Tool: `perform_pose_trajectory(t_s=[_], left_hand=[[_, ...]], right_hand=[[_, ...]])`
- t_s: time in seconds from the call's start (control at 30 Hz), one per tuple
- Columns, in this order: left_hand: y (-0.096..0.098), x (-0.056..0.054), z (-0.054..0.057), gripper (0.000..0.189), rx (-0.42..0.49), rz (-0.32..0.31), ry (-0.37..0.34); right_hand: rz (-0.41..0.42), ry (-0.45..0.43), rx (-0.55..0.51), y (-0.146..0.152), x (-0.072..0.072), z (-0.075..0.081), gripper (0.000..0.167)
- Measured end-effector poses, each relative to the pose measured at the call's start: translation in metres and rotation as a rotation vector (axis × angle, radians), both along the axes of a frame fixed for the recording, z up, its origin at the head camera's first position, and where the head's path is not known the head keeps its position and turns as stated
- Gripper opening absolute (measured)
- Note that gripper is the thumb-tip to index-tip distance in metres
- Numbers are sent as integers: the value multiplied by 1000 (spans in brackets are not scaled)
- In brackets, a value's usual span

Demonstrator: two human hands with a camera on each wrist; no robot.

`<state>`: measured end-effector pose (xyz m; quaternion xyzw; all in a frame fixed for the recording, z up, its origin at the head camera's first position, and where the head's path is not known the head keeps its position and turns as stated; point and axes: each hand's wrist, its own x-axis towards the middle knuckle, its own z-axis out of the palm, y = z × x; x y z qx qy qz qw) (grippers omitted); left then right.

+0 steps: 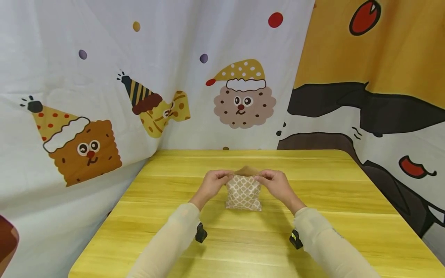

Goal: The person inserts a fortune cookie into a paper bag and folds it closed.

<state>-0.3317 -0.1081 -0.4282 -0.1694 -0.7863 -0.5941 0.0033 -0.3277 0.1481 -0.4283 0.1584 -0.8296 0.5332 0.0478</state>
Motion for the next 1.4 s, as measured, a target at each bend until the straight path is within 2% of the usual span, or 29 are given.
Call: perform_pose_trajectory(t_s=[0.13, 0.37, 0.63, 0.77, 0.9, 1.07, 1.3, 1.4], left_hand=[[-4, -1, -1, 23, 27, -8, -12], [-8, 0, -2, 22, 75, -55, -22], [-5, 0, -2, 20, 64, -24, -30], [-1, 1, -4, 24, 46, -50, -27], [-1, 3, -5, 23, 43, -51, -18], [-6, 4, -6, 22, 49, -46, -14], [-4, 9, -4, 22, -97, -4, -1], [0, 9, -5, 14, -105, 20, -5]], right_hand=[[-16, -13, -1, 3, -1, 0, 17], [51, -57, -107, 4, -3, -4, 27], [73, -79, -182, 0, -1, -5, 25], [66, -68, -148, -2, 0, -3, 28], [80, -11, -68, 0, -1, 0, 26], [104, 16, -79, 2, -2, 2, 20], [93, -11, -50, -1, -1, -5, 19], [99, 11, -38, -1, 0, -6, 18]])
